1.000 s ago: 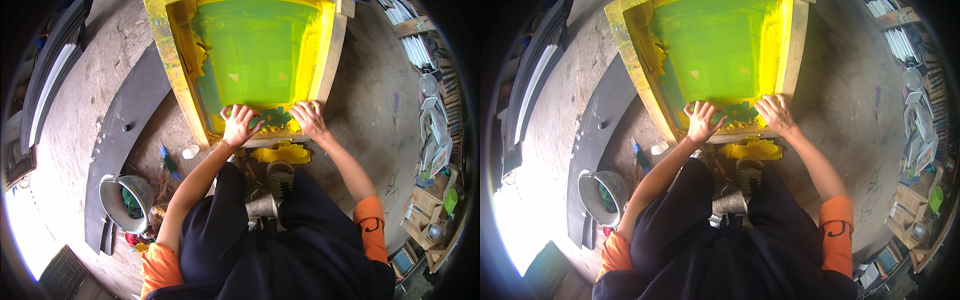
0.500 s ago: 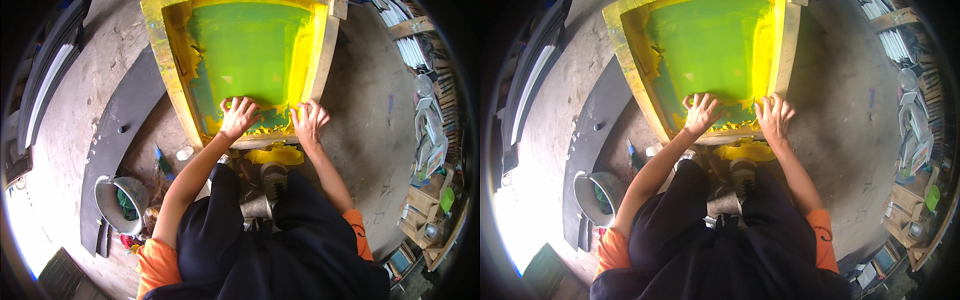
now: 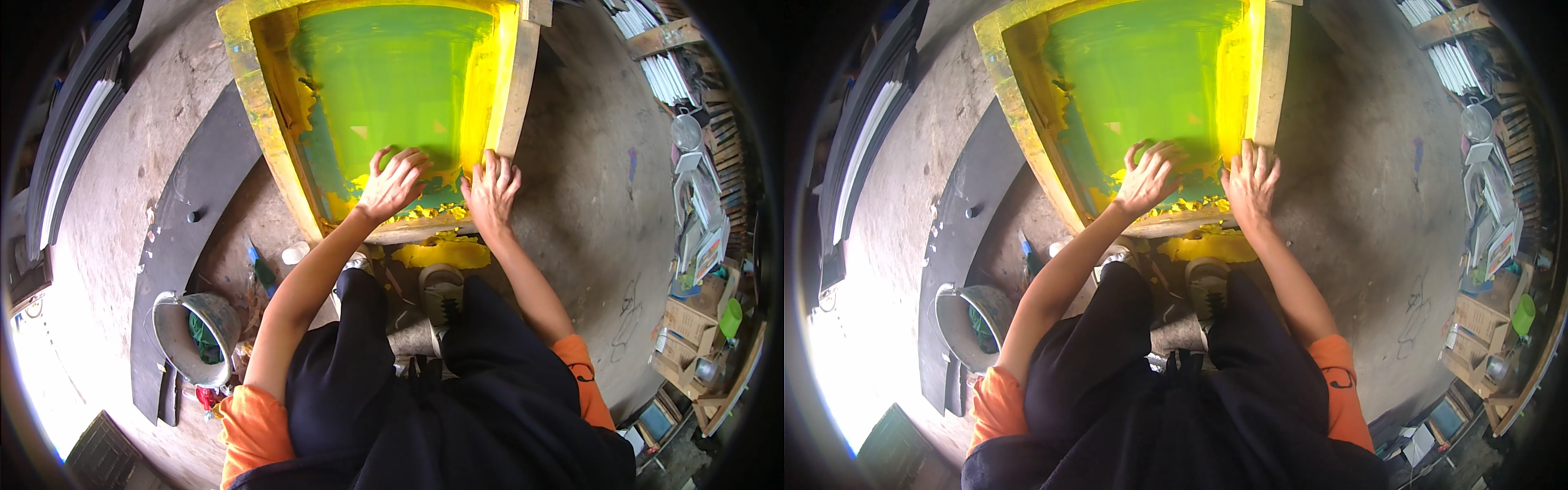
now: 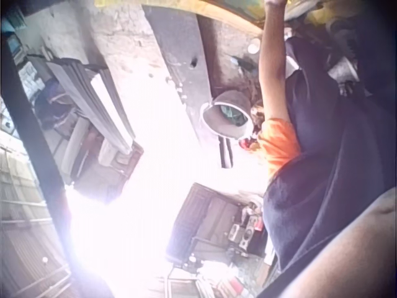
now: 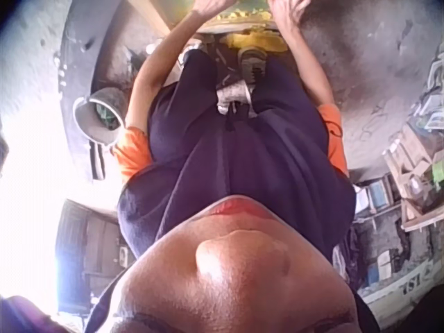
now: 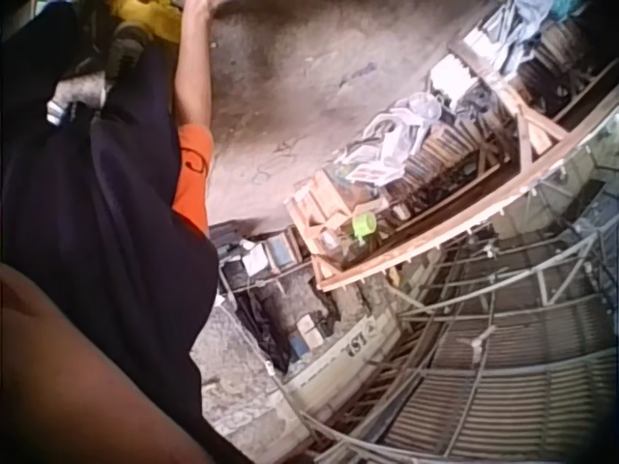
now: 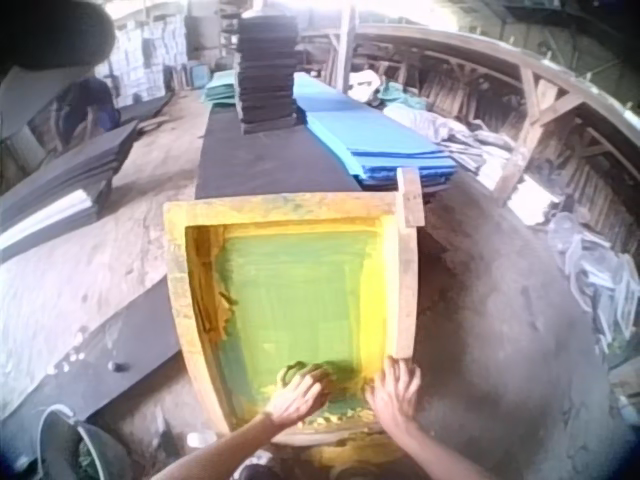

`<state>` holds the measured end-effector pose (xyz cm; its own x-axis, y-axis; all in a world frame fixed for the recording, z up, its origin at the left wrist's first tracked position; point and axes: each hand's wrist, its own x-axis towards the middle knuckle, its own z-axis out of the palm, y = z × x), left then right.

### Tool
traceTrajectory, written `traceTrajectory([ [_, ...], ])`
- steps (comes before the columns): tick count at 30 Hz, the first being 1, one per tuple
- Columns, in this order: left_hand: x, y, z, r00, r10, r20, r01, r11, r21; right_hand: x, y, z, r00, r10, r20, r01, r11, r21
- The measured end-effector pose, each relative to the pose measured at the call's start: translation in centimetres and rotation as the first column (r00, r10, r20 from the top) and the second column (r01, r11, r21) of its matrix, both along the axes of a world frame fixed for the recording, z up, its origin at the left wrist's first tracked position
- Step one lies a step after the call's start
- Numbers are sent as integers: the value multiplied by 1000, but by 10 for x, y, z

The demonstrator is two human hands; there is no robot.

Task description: The person applies yellow tape to the edges of a wooden frame containing a green surface. They press the tape along the perimeter and smooth it down with their fingers.

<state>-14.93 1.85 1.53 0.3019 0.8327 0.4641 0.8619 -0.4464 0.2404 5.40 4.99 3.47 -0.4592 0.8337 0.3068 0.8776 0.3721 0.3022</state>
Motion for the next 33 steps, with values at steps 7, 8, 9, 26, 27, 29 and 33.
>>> traceTrajectory([
  [7,25,35,19,985,-99,-139,90,994,-68,-9,12,15,998,37,59,-27,986,-164],
  [8,27,39,22,966,-125,-227,97,987,-129,-8,13,16,998,37,54,-26,983,-184],
  [9,31,42,23,968,-122,-218,94,987,-134,-7,14,16,998,37,50,-26,979,-204],
  [26,44,46,30,985,-73,-156,41,979,-200,16,16,15,897,235,-375,-340,909,-243],
  [27,45,46,30,984,-68,-166,34,979,-200,18,17,16,887,240,-395,-355,901,-251],
  [29,46,45,30,978,-45,-206,10,986,-169,20,18,16,874,250,-416,-379,888,-261],
  [33,48,45,30,971,-29,-238,-10,987,-162,27,21,18,849,259,-461,-418,862,-286],
])
